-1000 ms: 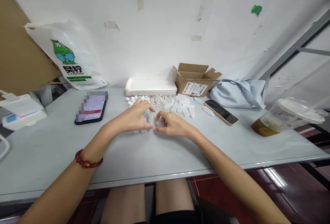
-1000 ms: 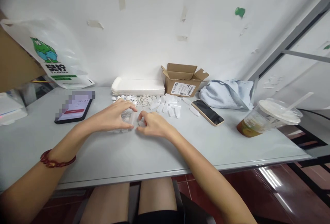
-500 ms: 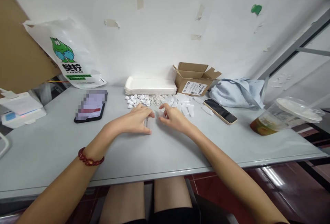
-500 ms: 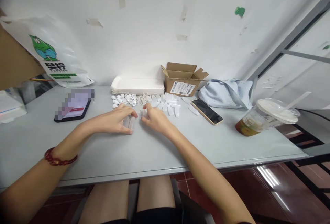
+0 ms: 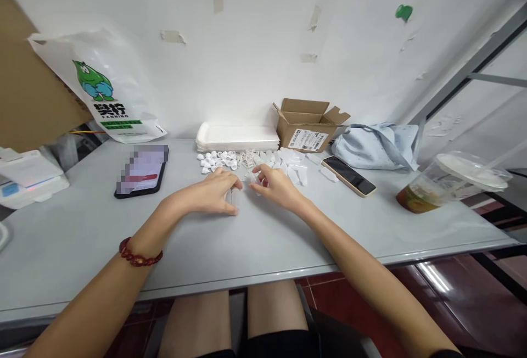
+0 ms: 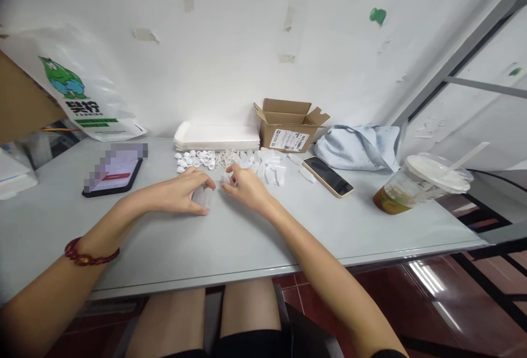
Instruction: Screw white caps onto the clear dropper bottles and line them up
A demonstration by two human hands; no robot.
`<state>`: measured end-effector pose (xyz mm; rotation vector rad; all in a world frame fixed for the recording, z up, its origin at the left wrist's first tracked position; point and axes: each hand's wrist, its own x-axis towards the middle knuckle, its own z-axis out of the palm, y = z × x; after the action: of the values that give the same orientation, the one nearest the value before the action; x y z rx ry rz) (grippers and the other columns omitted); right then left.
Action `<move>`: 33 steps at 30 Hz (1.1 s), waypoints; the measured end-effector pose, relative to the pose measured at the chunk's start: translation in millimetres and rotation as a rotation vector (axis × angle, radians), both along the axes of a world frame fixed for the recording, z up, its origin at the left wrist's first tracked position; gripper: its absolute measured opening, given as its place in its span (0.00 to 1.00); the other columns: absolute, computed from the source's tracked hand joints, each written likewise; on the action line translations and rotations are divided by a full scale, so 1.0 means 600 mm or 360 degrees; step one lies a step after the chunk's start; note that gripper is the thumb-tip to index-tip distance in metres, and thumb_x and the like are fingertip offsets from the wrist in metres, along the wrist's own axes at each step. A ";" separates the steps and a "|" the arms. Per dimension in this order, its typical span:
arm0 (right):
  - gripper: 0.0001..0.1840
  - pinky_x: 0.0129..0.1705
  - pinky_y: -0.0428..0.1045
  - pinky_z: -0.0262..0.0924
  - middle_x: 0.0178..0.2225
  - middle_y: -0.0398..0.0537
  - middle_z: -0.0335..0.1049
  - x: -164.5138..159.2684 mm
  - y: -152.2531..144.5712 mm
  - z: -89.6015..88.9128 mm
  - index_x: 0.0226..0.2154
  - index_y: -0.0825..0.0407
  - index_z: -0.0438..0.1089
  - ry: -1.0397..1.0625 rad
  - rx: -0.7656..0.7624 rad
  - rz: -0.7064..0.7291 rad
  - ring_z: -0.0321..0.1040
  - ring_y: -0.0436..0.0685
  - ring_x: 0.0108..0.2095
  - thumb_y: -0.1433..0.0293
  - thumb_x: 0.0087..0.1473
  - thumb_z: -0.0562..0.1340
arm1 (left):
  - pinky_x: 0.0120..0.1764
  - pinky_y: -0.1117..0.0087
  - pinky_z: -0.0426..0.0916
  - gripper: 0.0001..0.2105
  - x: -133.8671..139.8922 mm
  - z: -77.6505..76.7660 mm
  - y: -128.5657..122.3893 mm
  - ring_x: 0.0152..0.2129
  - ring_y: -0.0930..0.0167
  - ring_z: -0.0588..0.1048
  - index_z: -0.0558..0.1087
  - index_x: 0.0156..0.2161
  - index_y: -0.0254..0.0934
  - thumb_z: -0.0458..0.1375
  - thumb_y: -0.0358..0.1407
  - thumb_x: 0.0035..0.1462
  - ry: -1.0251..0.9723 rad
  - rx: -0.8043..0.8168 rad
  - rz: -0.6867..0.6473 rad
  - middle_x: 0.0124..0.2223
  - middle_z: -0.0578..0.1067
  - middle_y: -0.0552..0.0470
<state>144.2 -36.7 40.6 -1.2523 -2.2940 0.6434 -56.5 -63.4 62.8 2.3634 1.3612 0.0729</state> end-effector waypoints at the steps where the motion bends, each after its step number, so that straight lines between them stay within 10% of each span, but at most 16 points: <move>1: 0.17 0.31 0.45 0.53 0.28 0.43 0.69 0.000 0.000 0.000 0.45 0.55 0.63 -0.0003 -0.0002 0.0001 0.64 0.50 0.27 0.67 0.53 0.60 | 0.47 0.64 0.62 0.24 -0.001 -0.001 0.001 0.49 0.59 0.62 0.66 0.47 0.37 0.59 0.47 0.45 0.0000 0.0005 -0.0004 0.46 0.67 0.46; 13: 0.14 0.30 0.44 0.53 0.30 0.46 0.70 0.004 0.008 -0.003 0.41 0.56 0.66 -0.0020 0.0040 -0.0027 0.63 0.49 0.27 0.67 0.52 0.62 | 0.45 0.60 0.63 0.27 -0.001 -0.012 0.011 0.48 0.57 0.64 0.69 0.45 0.38 0.56 0.57 0.47 -0.0274 0.0260 0.0151 0.46 0.72 0.45; 19: 0.08 0.30 0.45 0.50 0.28 0.44 0.69 0.012 0.016 0.004 0.33 0.55 0.68 -0.0117 0.0087 -0.0114 0.62 0.50 0.28 0.69 0.50 0.64 | 0.49 0.58 0.61 0.14 0.002 -0.022 0.028 0.46 0.61 0.65 0.71 0.42 0.37 0.48 0.41 0.57 -0.0411 0.0604 0.0384 0.44 0.74 0.47; 33: 0.10 0.29 0.45 0.48 0.31 0.46 0.71 0.013 0.014 0.012 0.37 0.55 0.70 -0.0262 0.0156 -0.0217 0.63 0.51 0.29 0.68 0.51 0.63 | 0.54 0.56 0.58 0.20 -0.014 -0.054 0.073 0.50 0.59 0.62 0.73 0.46 0.32 0.43 0.26 0.52 -0.0279 0.0858 0.0418 0.51 0.73 0.46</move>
<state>151.9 -28.1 48.0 -1.4463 -2.3140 0.3883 -64.6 -19.7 30.3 2.4854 1.7168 0.7938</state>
